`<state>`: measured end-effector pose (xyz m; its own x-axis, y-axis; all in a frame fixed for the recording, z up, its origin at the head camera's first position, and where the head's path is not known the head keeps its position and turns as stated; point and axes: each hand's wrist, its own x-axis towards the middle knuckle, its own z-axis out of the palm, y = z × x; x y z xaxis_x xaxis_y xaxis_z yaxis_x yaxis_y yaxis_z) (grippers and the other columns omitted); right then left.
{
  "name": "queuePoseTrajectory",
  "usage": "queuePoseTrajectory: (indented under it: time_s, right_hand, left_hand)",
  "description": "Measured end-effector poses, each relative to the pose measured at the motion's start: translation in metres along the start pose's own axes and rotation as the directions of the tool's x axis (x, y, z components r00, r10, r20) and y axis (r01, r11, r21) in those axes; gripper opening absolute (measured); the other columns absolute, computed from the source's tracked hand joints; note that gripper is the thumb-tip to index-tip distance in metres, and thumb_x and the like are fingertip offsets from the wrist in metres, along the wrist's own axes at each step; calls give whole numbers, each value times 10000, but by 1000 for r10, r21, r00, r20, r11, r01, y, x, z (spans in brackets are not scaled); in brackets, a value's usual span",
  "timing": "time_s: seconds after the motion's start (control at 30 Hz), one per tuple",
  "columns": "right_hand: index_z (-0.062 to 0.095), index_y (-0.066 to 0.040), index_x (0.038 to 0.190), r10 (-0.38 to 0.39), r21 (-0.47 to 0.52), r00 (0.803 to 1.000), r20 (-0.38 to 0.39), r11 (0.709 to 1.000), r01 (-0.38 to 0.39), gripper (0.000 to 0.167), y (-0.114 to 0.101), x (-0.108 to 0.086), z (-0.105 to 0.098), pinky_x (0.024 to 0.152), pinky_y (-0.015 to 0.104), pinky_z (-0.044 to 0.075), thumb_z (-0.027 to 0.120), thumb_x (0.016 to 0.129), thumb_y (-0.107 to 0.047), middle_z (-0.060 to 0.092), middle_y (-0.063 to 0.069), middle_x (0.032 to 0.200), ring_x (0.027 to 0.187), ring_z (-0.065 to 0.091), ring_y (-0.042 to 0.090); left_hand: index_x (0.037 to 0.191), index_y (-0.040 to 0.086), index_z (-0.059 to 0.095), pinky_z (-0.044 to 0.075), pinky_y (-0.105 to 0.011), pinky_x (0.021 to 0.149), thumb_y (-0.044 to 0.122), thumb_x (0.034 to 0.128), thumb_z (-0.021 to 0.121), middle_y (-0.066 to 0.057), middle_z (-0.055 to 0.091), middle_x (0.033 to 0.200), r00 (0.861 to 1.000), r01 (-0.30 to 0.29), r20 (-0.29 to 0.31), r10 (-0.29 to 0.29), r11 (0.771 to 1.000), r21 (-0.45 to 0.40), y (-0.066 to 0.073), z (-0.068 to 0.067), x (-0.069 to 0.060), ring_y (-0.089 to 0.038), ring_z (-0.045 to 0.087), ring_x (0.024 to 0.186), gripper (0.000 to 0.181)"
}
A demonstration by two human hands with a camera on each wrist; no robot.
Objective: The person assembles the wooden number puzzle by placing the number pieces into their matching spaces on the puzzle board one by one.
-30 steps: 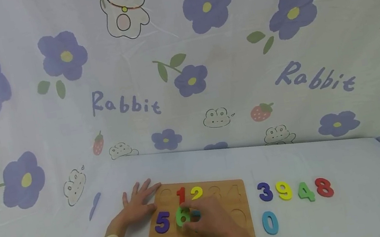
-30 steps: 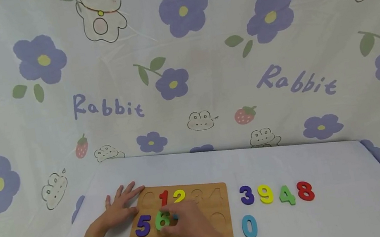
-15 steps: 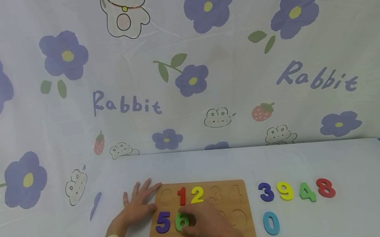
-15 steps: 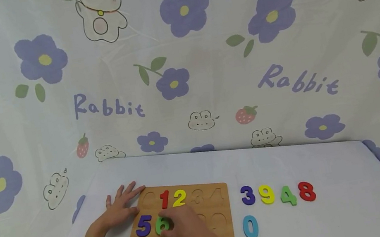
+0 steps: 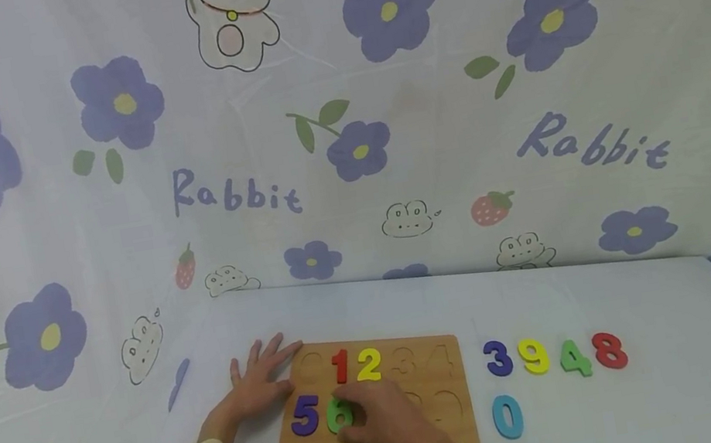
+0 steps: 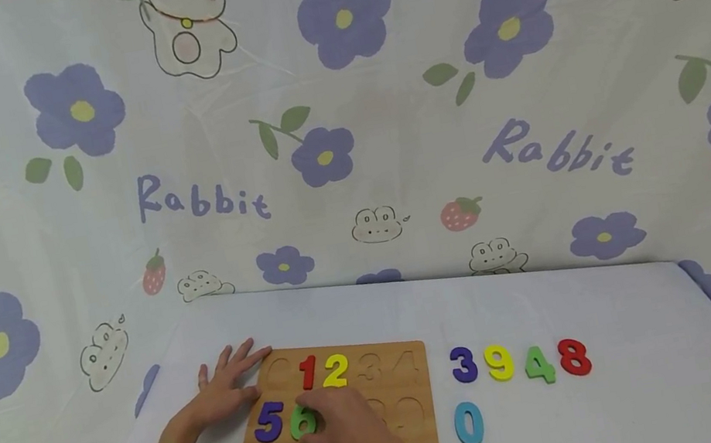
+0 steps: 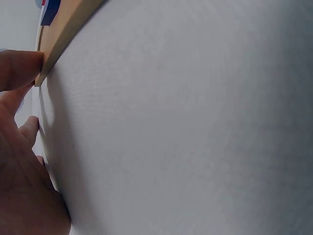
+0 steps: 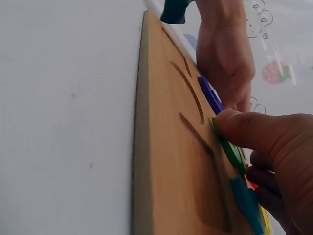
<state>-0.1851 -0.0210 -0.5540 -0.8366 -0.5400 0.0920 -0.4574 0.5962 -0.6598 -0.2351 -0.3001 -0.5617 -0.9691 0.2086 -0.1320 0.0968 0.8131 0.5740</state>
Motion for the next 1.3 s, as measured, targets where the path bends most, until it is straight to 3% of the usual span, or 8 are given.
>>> queuePoseTrajectory:
  time_s: [0.13, 0.4, 0.63, 0.77, 1.1, 1.3]
  right_hand:
    - [738, -201, 1427, 23, 50, 1000, -6, 998, -23, 561, 1, -5, -5, 1099, 417, 600, 906, 901, -301, 775, -69, 1363, 1246, 717, 131]
    - [721, -249, 1459, 34, 58, 999, -21, 998, -33, 573, 8, -15, -24, 1059, 434, 606, 868, 931, -416, 782, -91, 1337, 1178, 715, 120]
    - [730, -218, 1452, 80, 144, 997, -20, 987, -76, 587, 16, -29, -43, 1173, 596, 528, 869, 931, -451, 745, -46, 1442, 1405, 661, 268]
    - [734, -235, 1447, 113, 196, 993, -20, 975, -107, 594, 25, -39, -53, 1179, 634, 511, 882, 916, -456, 726, -26, 1476, 1454, 623, 327]
    - [751, -211, 1423, 142, 252, 986, -90, 961, -116, 588, 49, -67, -79, 1109, 588, 580, 891, 905, -453, 755, -67, 1423, 1386, 685, 287]
    - [765, -218, 1391, 182, 201, 974, -136, 968, -153, 570, 61, -89, -99, 1122, 559, 577, 913, 883, -427, 768, -91, 1393, 1367, 702, 251]
  left_hand:
    - [1651, 236, 510, -162, -847, 1226, 229, 969, 656, -213, 202, 1822, 1000, -1, 1, 1, 1000, 6, 1, 0, -1, -579, -31, 1668, 697]
    - [1656, 247, 504, -141, -852, 1230, 215, 968, 666, -199, 210, 1824, 1000, 5, 7, -5, 999, 32, 3, -1, -1, -573, -23, 1672, 707]
    - [1652, 228, 509, -147, -856, 1225, 206, 965, 670, -212, 213, 1820, 1000, 2, 8, -2, 1000, 28, 6, -2, -2, -579, -23, 1670, 705]
    - [1653, 229, 507, -142, -857, 1226, 205, 970, 669, -211, 216, 1820, 1000, 5, 5, -5, 999, 37, 5, -1, -2, -581, -19, 1669, 703]
    - [1665, 232, 489, -166, -849, 1224, 204, 984, 656, -203, 197, 1827, 1000, 7, 10, -7, 999, 38, 3, -1, 0, -572, -36, 1672, 701]
    - [1661, 235, 493, -155, -855, 1222, 226, 980, 657, -205, 201, 1825, 1000, -2, 11, 2, 999, 34, 2, 0, 1, -576, -24, 1670, 701]
